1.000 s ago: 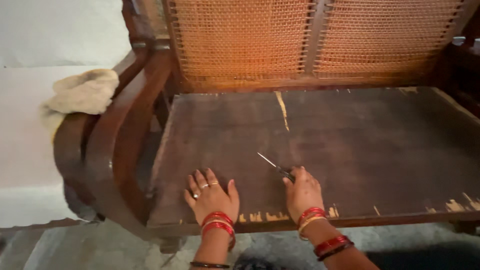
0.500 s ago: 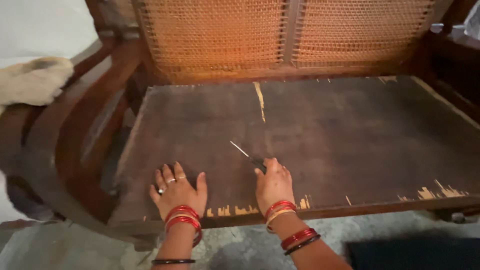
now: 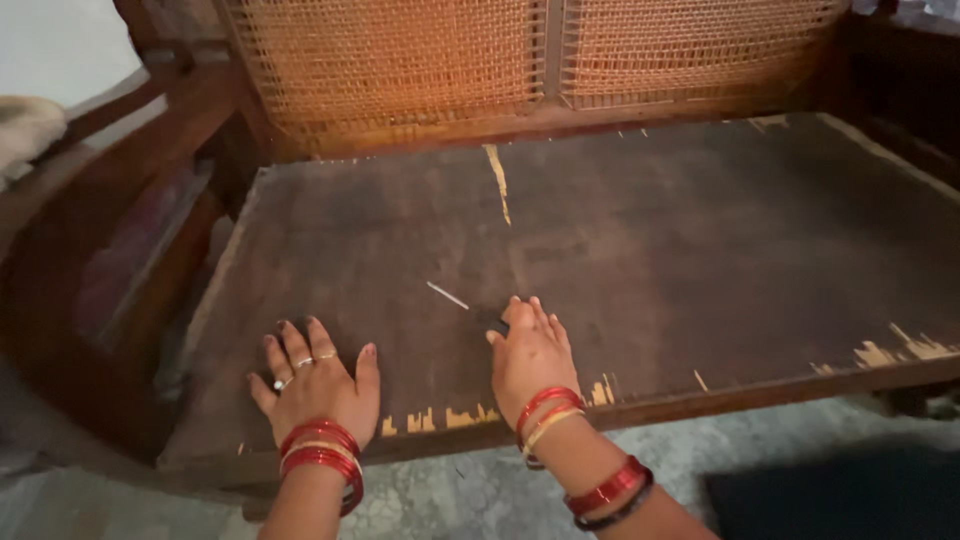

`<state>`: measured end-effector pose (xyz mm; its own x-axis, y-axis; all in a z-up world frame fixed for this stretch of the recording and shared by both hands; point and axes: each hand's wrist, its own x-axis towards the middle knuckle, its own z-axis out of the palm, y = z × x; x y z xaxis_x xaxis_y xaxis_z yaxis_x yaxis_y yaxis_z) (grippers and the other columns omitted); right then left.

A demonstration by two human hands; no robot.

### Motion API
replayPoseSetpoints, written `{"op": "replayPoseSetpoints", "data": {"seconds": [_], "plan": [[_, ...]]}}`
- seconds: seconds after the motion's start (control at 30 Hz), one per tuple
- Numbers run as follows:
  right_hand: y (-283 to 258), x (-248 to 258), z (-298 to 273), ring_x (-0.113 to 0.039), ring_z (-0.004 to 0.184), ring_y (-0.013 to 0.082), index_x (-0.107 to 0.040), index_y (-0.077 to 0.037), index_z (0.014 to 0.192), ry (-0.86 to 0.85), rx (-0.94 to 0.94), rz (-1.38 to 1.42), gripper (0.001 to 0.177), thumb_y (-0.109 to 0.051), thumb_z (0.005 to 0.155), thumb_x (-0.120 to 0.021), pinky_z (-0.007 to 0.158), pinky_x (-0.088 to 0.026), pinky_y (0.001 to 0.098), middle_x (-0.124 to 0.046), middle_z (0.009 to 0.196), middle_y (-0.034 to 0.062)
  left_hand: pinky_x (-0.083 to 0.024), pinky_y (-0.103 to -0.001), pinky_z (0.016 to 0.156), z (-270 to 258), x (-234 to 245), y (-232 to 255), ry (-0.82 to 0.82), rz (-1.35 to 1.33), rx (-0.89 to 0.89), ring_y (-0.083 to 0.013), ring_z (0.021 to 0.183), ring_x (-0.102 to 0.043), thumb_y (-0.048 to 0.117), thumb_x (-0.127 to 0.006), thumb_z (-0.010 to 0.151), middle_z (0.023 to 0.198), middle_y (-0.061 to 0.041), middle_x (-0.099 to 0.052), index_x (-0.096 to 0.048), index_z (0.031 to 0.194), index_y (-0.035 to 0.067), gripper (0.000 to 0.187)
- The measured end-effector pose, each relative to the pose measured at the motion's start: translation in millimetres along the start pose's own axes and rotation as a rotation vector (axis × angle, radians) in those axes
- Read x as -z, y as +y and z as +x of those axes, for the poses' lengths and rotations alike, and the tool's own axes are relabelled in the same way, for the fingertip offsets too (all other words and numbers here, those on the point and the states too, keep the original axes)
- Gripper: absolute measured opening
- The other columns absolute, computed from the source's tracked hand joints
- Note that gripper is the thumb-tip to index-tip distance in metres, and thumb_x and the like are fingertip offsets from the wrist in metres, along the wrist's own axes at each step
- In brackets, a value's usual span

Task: The person uses a screwdriver to pry and scrape along the edges and joints of a wooden bench with a cane back. They work on the armrest, seat frame, and leg joints, removing loose material and adjusting the wood.

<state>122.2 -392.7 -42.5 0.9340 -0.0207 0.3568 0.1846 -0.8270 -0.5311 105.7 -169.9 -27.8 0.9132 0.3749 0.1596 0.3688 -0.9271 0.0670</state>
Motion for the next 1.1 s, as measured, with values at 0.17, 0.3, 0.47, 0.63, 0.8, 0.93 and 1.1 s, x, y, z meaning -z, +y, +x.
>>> {"op": "replayPoseSetpoints", "data": {"seconds": [0.17,0.3,0.47,0.63,0.8,0.93,1.1], "plan": [[6.9,-3.4,-4.5,-0.043,0.141,0.0348,-0.053,0.000,0.128,-0.009,0.068,-0.025,0.040,-0.022,0.095,-0.060,0.115,-0.028,0.0475,-0.059,0.138,0.0215,-0.012,-0.060,0.117,-5.7,1.9,0.1,0.067,-0.062,-0.120,-0.0333,0.153,-0.013,0.063,-0.037,0.095,0.164,-0.019,-0.021,-0.028,0.155,0.007,0.083],[10.6,-2.9,-6.3,-0.046,0.137,0.0360,-0.053,0.001,0.125,0.010,0.098,-0.007,0.039,-0.023,0.095,-0.060,0.114,-0.030,0.0484,-0.061,0.132,0.0224,-0.014,-0.059,0.118,-28.8,0.3,-15.4,0.367,-0.240,-0.625,-0.0356,0.150,-0.023,0.072,-0.049,0.085,0.160,-0.020,-0.030,-0.033,0.152,0.004,0.096],[7.7,1.6,-5.6,-0.054,0.129,0.0361,-0.056,-0.001,0.115,0.021,0.069,0.040,0.031,-0.024,0.094,-0.061,0.114,-0.032,0.0496,-0.065,0.124,0.0204,-0.025,-0.057,0.113,-64.5,-28.5,-15.1,0.537,-0.216,-0.977,-0.0331,0.140,-0.039,0.077,-0.065,0.069,0.153,-0.016,-0.043,-0.042,0.148,0.006,0.109],[-2.9,12.4,-9.0,-0.061,0.117,0.0379,-0.057,-0.004,0.110,0.001,0.039,0.027,0.028,-0.026,0.094,-0.062,0.112,-0.035,0.0485,-0.069,0.113,0.0205,-0.042,-0.047,0.111,-86.2,-65.9,13.6,0.865,-0.023,-0.678,-0.0253,0.132,-0.052,0.013,-0.063,0.092,0.145,-0.006,-0.054,-0.053,0.144,0.013,0.053],[-8.5,21.8,-14.6,-0.068,0.099,0.0399,-0.053,-0.005,0.119,-0.012,-0.073,0.190,0.030,-0.027,0.099,-0.059,0.096,-0.047,0.0458,-0.072,0.098,0.0214,-0.042,-0.049,0.106,-86.2,-67.0,5.9,0.777,-0.151,-0.726,-0.0281,0.127,-0.054,0.012,-0.055,0.087,0.135,-0.007,-0.057,-0.057,0.135,0.012,0.048],[-2.8,29.1,-26.5,-0.074,0.097,0.0304,-0.050,0.000,0.118,0.266,0.274,0.530,0.025,-0.020,0.104,-0.056,0.083,-0.055,0.0381,-0.076,0.107,0.0166,-0.042,-0.047,0.105,-85.8,-62.3,6.6,0.695,-0.202,-0.712,-0.0264,0.125,-0.056,0.014,-0.055,0.087,0.132,-0.003,-0.060,-0.060,0.131,0.015,0.044],[24.8,37.1,-47.8,-0.071,0.093,0.0165,-0.052,0.000,0.122,0.242,0.188,0.653,0.026,-0.021,0.107,-0.053,0.083,-0.056,0.0337,-0.076,0.105,0.0110,-0.042,-0.044,0.095,-83.0,-58.3,6.6,0.660,-0.142,-0.719,-0.0257,0.117,-0.057,0.015,-0.056,0.087,0.128,-0.005,-0.063,-0.062,0.129,0.017,0.043]]}}
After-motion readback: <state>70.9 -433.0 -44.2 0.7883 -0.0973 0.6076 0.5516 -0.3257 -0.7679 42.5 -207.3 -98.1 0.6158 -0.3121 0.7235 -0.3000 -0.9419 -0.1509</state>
